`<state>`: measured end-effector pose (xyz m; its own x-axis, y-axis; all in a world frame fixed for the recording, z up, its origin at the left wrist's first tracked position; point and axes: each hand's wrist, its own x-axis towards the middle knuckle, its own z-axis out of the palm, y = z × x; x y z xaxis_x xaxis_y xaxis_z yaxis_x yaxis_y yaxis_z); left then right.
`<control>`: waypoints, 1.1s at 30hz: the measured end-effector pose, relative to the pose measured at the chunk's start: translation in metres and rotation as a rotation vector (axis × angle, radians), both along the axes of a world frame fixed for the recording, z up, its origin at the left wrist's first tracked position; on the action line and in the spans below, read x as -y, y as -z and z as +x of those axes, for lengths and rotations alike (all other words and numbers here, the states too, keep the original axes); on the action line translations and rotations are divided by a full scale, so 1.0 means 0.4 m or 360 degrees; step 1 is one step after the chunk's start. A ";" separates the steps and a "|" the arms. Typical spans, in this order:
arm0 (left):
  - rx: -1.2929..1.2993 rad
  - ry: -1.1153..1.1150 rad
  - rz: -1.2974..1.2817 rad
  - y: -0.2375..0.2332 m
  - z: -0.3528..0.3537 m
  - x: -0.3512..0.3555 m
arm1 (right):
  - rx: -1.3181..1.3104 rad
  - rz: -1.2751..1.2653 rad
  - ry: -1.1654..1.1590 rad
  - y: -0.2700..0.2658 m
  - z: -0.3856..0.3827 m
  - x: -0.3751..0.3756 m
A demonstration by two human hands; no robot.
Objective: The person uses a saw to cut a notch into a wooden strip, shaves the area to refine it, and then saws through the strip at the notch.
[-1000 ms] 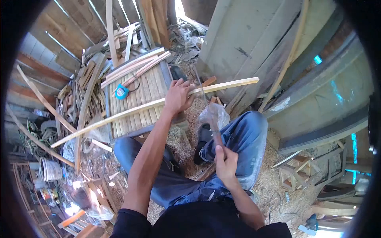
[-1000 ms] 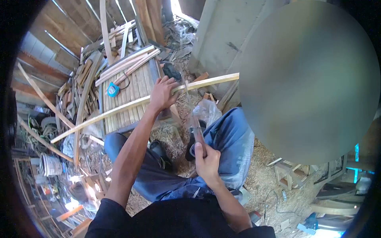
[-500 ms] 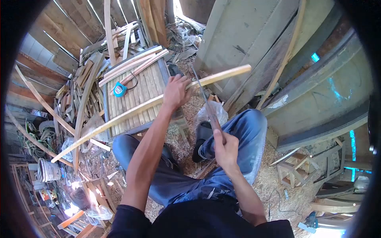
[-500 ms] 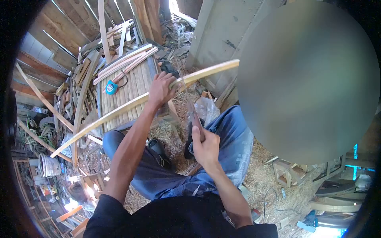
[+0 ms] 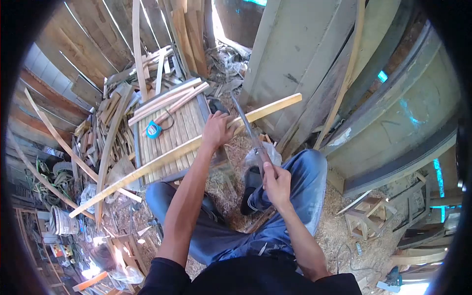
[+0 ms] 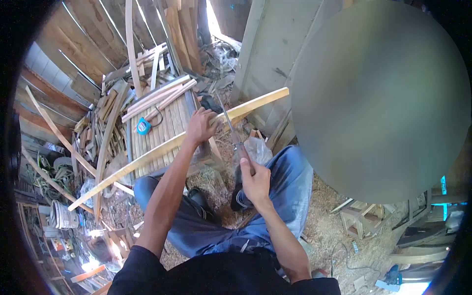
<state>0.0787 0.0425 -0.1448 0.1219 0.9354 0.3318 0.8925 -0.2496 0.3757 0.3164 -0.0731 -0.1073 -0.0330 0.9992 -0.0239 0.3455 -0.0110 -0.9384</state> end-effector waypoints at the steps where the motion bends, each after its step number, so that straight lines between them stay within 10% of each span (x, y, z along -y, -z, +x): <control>1: 0.0024 0.0011 -0.0100 -0.001 -0.011 -0.010 | -0.0109 -0.0097 0.0016 -0.013 0.002 -0.014; 33: 0.0263 -0.0032 -0.0020 0.017 -0.013 -0.023 | 0.0136 -0.0003 -0.0106 -0.026 -0.071 -0.112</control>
<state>0.0735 0.0518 -0.1515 0.0481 0.9413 0.3342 0.8231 -0.2268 0.5206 0.2881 -0.0283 -0.0969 -0.0971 0.9948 -0.0310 0.4242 0.0131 -0.9055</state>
